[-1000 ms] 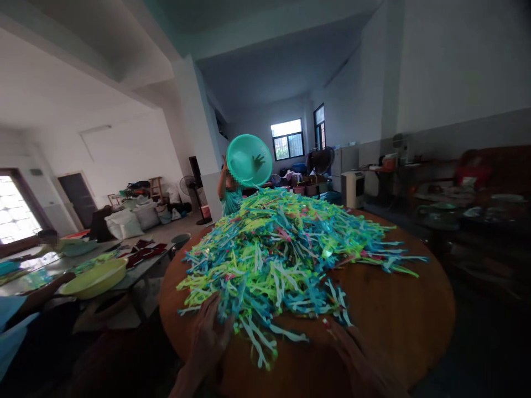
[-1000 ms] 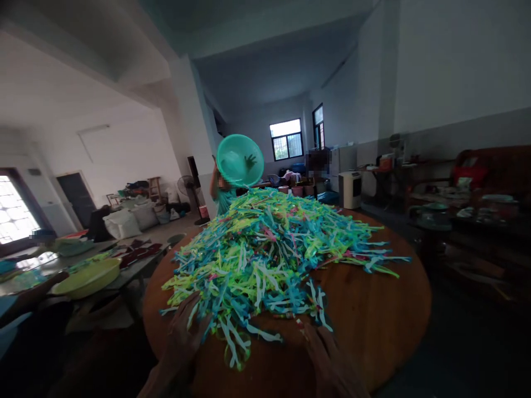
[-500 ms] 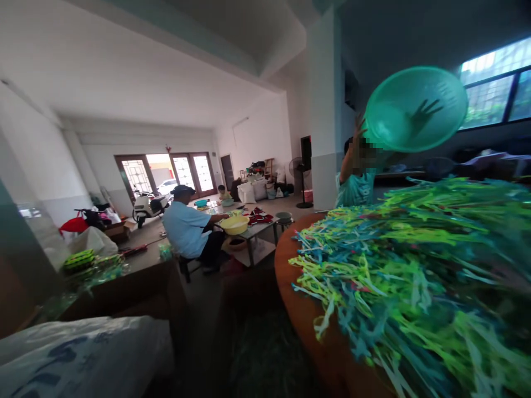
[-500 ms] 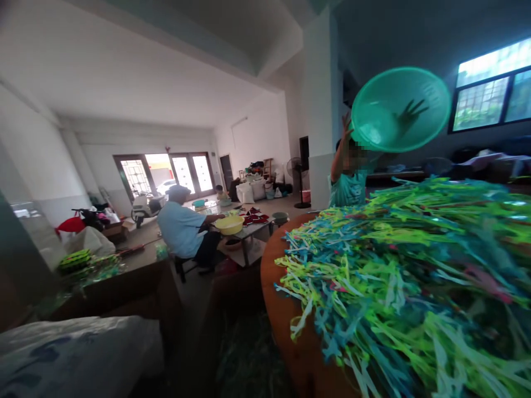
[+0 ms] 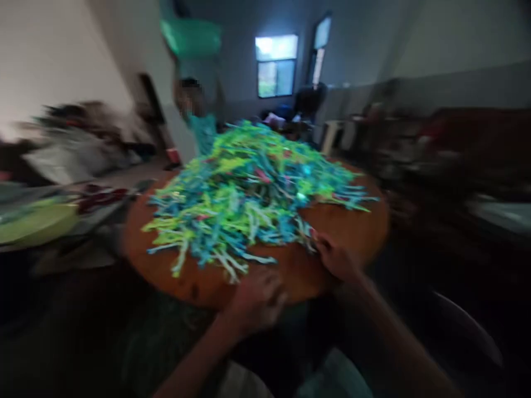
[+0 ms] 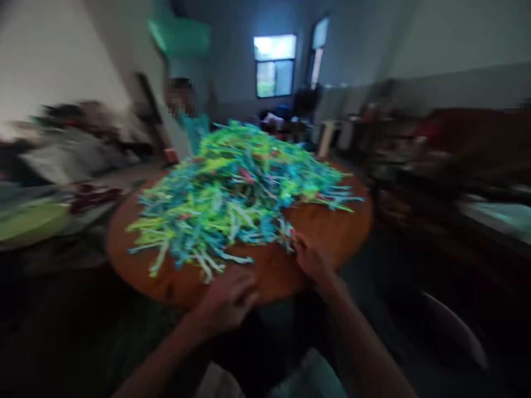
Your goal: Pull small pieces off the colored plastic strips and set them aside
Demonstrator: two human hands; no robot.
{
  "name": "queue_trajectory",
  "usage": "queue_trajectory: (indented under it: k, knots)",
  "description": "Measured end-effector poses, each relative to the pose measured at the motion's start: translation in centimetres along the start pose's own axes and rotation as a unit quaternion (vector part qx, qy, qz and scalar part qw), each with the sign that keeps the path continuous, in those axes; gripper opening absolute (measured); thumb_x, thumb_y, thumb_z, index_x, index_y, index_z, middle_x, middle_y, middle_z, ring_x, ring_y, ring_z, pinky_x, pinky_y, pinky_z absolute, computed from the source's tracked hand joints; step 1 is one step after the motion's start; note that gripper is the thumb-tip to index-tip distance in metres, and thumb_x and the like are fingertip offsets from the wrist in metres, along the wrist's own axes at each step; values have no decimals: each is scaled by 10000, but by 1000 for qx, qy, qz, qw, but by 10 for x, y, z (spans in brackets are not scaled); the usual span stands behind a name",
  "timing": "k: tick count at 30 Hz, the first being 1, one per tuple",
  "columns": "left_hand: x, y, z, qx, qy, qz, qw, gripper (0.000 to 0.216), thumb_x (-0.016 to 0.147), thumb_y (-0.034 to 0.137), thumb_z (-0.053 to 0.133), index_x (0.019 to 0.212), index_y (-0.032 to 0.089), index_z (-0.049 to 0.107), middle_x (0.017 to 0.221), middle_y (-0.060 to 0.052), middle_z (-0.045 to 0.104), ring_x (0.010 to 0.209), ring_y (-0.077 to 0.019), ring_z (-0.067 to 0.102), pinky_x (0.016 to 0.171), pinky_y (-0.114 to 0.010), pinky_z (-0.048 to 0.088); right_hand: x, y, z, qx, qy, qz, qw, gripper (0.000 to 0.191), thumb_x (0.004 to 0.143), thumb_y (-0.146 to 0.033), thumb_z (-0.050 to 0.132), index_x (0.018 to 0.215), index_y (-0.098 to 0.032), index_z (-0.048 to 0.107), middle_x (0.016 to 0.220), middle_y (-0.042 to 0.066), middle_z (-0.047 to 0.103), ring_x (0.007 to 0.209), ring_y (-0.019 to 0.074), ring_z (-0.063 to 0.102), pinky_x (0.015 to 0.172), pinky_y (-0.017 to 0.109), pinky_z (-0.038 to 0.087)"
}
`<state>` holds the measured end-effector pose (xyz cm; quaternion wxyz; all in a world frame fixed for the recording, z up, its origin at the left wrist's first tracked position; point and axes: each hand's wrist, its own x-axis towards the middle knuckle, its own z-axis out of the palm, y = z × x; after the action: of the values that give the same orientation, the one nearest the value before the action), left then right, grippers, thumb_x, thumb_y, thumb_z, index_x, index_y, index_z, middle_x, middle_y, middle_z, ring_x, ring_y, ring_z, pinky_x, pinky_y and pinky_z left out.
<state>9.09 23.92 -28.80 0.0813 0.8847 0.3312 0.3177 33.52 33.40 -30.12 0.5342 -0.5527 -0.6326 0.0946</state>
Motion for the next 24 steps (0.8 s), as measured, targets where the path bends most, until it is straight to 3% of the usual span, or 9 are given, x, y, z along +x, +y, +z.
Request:
queue_trajectory:
  k: [1,3,6,10,16,19,22,24]
  knots:
    - [5,3,9,6,2,4,1000,180,909,230,599,1075,178,648,1076,-117,693,1044,-268,638,901,-440,548,-5,16,-24,-28,-13,6,999,196,901,-353,655,952,-166,688,967,68,705,900,210,660,874,415,544]
    - [13,2,16,27,-1,16,1000,218,904,216,603,1117,179,627,1118,-106,692,1072,-264,628,925,-430,538,-10,34,-49,-36,-17,26,999,173,860,-323,626,922,-176,696,942,94,719,882,239,664,863,428,540]
    - [24,-8,9,55,0,17,998,206,920,190,573,1120,187,623,1140,-90,684,1070,-240,623,927,-397,528,-15,33,-49,-1,-12,41,999,278,879,-335,560,1056,-160,682,937,110,722,800,228,666,765,395,556]
    - [53,-26,-2,122,4,-40,992,169,955,199,515,1056,191,649,1095,-91,682,1046,-244,612,902,-390,508,-40,11,-49,77,-23,73,994,287,898,-374,605,1094,-179,682,880,73,708,694,184,650,657,320,538]
    - [98,-47,1,199,-116,-54,972,179,928,229,528,982,203,696,1029,-95,650,971,-248,590,766,-342,472,-62,1,-57,180,-42,135,973,252,910,-374,624,1072,-192,686,690,11,658,582,165,623,563,286,507]
    - [107,-50,9,252,-176,-52,950,163,898,254,581,976,229,722,993,-93,630,925,-250,573,703,-329,435,-58,3,-56,149,-42,96,983,205,907,-331,626,1031,-191,711,788,42,709,712,195,667,649,316,533]
    - [112,-51,14,277,-191,-40,941,185,923,261,545,941,228,726,947,-92,629,891,-245,567,684,-328,413,-56,0,-56,88,-63,9,994,185,929,-251,586,1044,-178,712,951,83,725,858,213,677,767,342,529]
    - [113,-51,12,271,-196,-27,942,215,938,248,514,901,221,724,919,-89,636,885,-241,572,688,-326,408,-58,-5,-57,29,-89,-36,995,207,956,-218,539,1069,-169,706,977,97,709,868,210,666,766,332,511]
